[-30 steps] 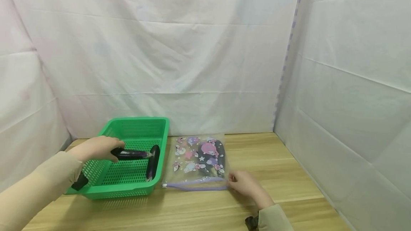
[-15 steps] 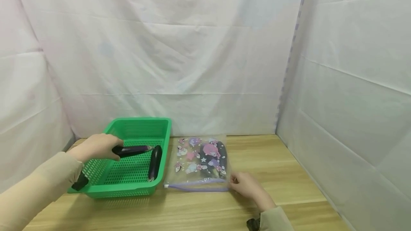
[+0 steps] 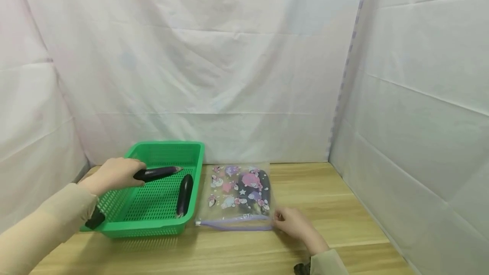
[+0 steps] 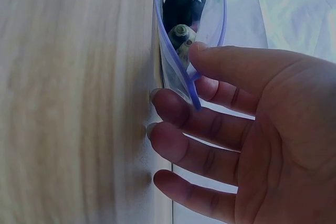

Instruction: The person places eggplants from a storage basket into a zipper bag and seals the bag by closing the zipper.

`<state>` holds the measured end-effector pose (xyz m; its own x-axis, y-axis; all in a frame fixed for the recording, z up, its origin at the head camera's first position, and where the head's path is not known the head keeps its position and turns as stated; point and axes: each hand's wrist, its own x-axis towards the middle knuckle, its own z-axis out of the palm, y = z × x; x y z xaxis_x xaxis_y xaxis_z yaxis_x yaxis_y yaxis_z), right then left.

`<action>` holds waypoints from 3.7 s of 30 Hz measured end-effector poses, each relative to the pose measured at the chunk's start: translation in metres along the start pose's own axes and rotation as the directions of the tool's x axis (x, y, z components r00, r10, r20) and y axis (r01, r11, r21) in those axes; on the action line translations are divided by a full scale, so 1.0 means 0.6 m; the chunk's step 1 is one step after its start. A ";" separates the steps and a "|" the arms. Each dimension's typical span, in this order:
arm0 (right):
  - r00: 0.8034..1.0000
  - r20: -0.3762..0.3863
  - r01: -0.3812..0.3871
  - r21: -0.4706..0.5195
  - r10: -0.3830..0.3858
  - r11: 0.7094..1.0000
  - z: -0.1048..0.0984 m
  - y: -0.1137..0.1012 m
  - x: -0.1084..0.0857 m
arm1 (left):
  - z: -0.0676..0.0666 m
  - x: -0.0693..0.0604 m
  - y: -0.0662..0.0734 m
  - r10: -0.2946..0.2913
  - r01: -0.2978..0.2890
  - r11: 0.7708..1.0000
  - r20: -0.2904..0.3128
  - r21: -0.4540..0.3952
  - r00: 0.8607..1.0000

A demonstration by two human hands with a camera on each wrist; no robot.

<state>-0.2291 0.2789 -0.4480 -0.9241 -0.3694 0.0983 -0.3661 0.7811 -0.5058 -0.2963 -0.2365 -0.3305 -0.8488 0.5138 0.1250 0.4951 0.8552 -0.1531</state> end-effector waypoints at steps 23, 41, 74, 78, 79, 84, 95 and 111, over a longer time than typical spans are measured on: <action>1.000 0.007 0.003 -0.001 -0.003 1.000 0.007 0.001 -0.010 | -0.021 -0.010 0.032 -0.001 0.002 1.000 -0.042 0.028 0.999; 1.000 -0.004 -0.003 0.017 0.003 1.000 0.005 0.008 -0.012 | -0.039 -0.005 0.038 0.022 -0.017 0.999 -0.089 0.050 0.996; 1.000 -0.019 0.016 -0.033 -0.017 0.999 0.000 0.000 -0.003 | -0.053 -0.008 0.054 -0.008 0.012 0.999 -0.085 0.048 0.996; 1.000 -0.014 0.010 -0.028 -0.011 1.000 0.000 0.001 -0.003 | -0.056 -0.007 0.059 0.002 0.003 0.999 -0.084 0.054 0.997; 1.000 -0.011 0.009 -0.024 -0.009 1.000 0.000 0.001 -0.003 | -0.056 -0.007 0.060 0.007 -0.002 0.998 -0.085 0.056 0.996; 1.000 -0.006 0.004 -0.029 -0.004 1.000 -0.002 -0.002 0.000 | -0.059 -0.006 0.063 0.019 -0.014 0.998 -0.086 0.061 0.996; 1.000 0.001 0.006 -0.030 -0.006 1.000 -0.004 -0.006 -0.002 | -0.064 -0.004 0.068 0.029 -0.024 0.998 -0.086 0.059 0.996; 1.000 0.000 -0.009 -0.040 0.009 0.999 0.001 -0.001 -0.007 | -0.058 -0.009 0.083 0.065 -0.057 0.996 -0.119 0.072 0.991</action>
<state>-0.2251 0.2797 -0.4485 -0.9273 -0.3624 0.0941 -0.3621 0.8040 -0.4716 -0.2609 -0.1942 -0.3046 -0.7866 0.5729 0.2303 0.5280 0.8175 -0.2301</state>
